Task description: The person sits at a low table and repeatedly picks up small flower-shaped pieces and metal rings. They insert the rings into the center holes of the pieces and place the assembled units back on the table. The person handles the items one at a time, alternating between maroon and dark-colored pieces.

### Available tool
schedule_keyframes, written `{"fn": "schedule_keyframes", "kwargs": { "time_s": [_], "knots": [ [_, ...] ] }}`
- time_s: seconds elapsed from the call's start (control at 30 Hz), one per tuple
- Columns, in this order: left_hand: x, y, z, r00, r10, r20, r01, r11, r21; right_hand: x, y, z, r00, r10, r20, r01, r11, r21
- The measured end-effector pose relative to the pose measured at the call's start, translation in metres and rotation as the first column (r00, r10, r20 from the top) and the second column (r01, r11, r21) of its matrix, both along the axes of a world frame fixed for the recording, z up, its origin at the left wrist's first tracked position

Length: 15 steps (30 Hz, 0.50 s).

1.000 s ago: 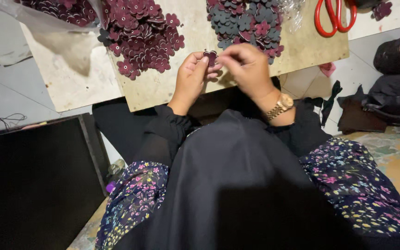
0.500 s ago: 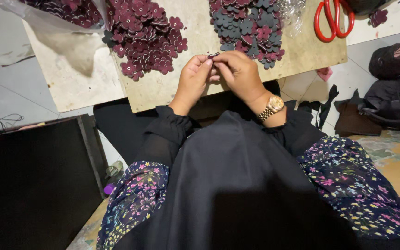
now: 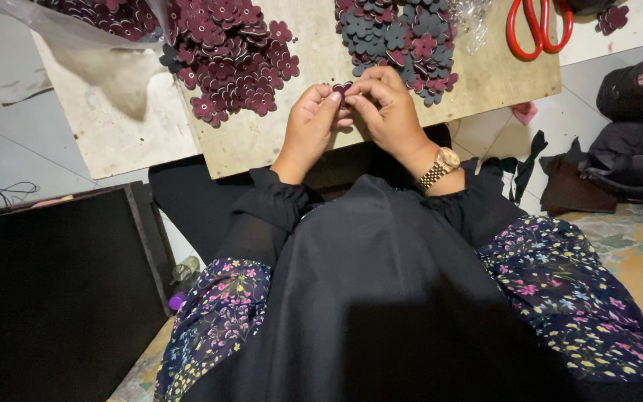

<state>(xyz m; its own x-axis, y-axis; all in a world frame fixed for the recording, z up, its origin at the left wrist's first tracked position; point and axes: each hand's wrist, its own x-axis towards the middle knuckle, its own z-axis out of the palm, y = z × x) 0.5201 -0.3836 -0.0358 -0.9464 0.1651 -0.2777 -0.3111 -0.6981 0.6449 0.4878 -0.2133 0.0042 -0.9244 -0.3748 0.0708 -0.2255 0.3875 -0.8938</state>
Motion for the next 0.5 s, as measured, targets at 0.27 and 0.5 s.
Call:
{"fn": "schedule_keyframes", "kwargs": {
  "time_s": [0.27, 0.5],
  "knots": [
    [0.076, 0.039, 0.022, 1.000, -0.026, 0.009, 0.027, 0.998, -0.060, 0.078, 0.035, 0.029, 0.988, 0.040, -0.149, -0.027, 0.996, 0.086],
    [0.057, 0.051, 0.072, 1.000, -0.029, -0.001, 0.029, 0.989, -0.145, 0.057, 0.046, 0.082, 0.999, -0.037, 0.029, 0.035, 0.997, 0.066]
  ]
}}
